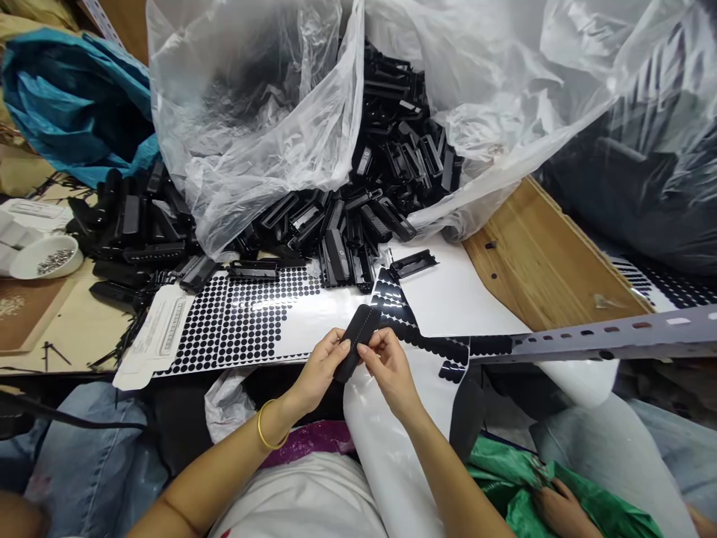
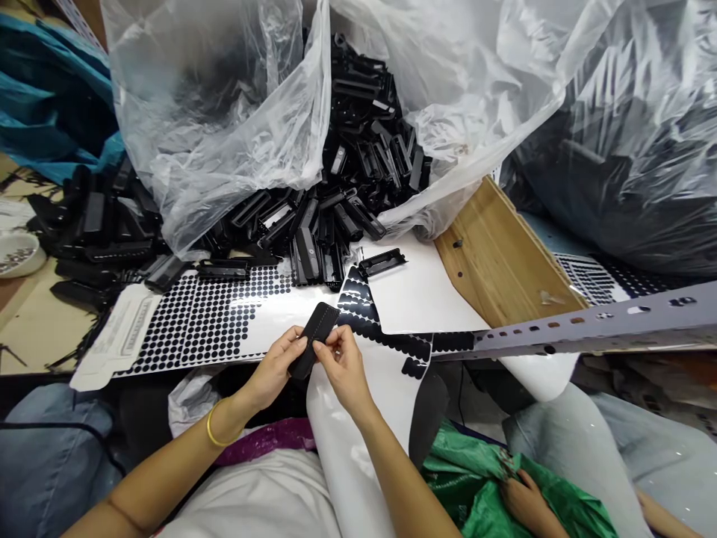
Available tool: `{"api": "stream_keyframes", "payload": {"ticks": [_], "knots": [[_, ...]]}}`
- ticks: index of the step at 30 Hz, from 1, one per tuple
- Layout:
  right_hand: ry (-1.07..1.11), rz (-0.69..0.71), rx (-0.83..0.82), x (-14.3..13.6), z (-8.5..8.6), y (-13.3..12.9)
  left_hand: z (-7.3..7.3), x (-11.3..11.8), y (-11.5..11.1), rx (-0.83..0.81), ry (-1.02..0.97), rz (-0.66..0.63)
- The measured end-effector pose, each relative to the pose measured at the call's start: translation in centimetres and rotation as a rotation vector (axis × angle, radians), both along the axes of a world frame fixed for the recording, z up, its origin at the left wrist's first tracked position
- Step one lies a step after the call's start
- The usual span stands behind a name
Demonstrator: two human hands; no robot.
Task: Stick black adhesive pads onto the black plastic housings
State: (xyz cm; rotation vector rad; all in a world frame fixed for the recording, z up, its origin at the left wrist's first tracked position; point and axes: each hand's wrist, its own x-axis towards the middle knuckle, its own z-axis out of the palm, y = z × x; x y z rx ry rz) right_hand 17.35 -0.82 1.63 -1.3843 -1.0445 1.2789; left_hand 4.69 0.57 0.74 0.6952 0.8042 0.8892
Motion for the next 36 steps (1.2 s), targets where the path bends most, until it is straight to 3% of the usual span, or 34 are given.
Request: {"api": "stream_keyframes", "payload": {"ticks": [12,22,28,36], "knots": [[0.029,0.113,-0.024,0.5,-0.2,0.1,-0.2,-0.2,-0.5,0.055,0.028,-0.009],[0.112,0.169,-0.086,0.7,-0.4,0.7,0.0,0.0,-0.5,-0.016,0.047,0.006],[0.173,0.173,-0.107,0.9,-0.6,0.7,0.2,0.2,-0.5,-0.066,0.038,0.012],[0.172,0.15,-0.088,0.9,-0.7,0.7,0.6,0.3,-0.3,-0.014,0.086,0.013]]}}
